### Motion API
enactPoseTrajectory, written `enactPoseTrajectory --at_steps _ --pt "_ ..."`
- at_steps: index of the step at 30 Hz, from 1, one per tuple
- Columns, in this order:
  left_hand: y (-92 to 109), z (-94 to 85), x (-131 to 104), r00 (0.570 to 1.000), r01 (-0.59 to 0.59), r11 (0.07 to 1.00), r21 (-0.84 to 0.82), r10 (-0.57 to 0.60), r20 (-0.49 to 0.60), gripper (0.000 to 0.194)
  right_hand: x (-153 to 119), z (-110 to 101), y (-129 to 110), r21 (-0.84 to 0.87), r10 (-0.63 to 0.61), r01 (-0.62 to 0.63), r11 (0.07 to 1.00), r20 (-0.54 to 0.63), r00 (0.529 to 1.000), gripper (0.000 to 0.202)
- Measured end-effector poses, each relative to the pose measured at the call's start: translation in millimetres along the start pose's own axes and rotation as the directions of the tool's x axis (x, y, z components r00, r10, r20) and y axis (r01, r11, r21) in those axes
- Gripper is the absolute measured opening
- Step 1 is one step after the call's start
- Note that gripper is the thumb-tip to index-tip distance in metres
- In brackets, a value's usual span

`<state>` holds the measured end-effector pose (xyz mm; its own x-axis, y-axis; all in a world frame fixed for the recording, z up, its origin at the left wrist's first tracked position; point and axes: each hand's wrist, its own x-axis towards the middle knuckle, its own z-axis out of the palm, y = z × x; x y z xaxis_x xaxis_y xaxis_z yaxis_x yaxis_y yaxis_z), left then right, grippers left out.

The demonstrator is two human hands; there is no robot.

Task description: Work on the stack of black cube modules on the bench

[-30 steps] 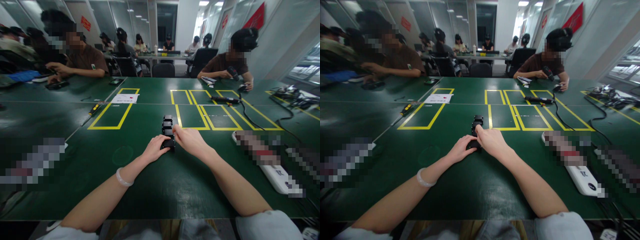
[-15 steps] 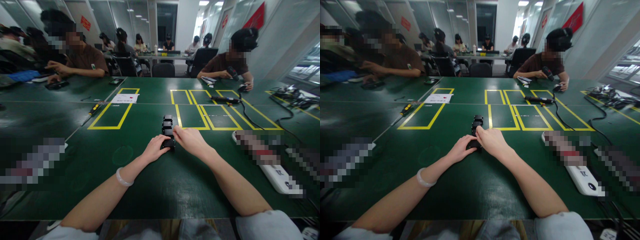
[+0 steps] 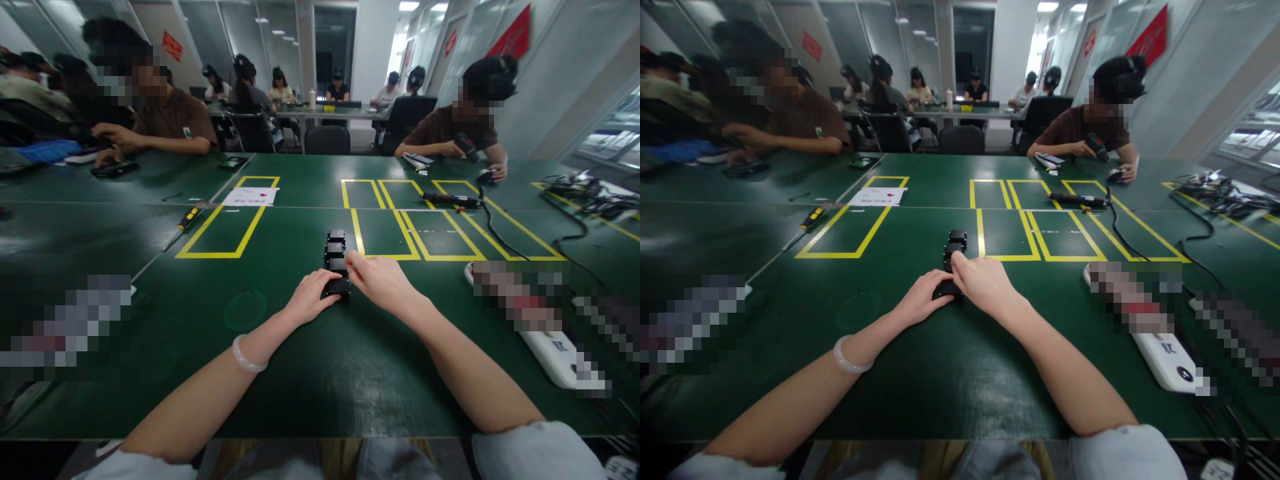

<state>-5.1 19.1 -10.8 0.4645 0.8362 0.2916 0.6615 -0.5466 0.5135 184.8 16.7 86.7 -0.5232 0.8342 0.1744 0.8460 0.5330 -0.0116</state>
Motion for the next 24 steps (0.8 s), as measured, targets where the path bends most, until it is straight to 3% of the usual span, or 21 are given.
enactPoseTrajectory --at_steps 24 --pt "0.7 -0.1 0.5 1.000 -0.002 1.000 0.004 0.002 0.011 0.035 0.7 -0.1 0.5 -0.011 0.004 -0.004 1.000 0.013 1.000 0.026"
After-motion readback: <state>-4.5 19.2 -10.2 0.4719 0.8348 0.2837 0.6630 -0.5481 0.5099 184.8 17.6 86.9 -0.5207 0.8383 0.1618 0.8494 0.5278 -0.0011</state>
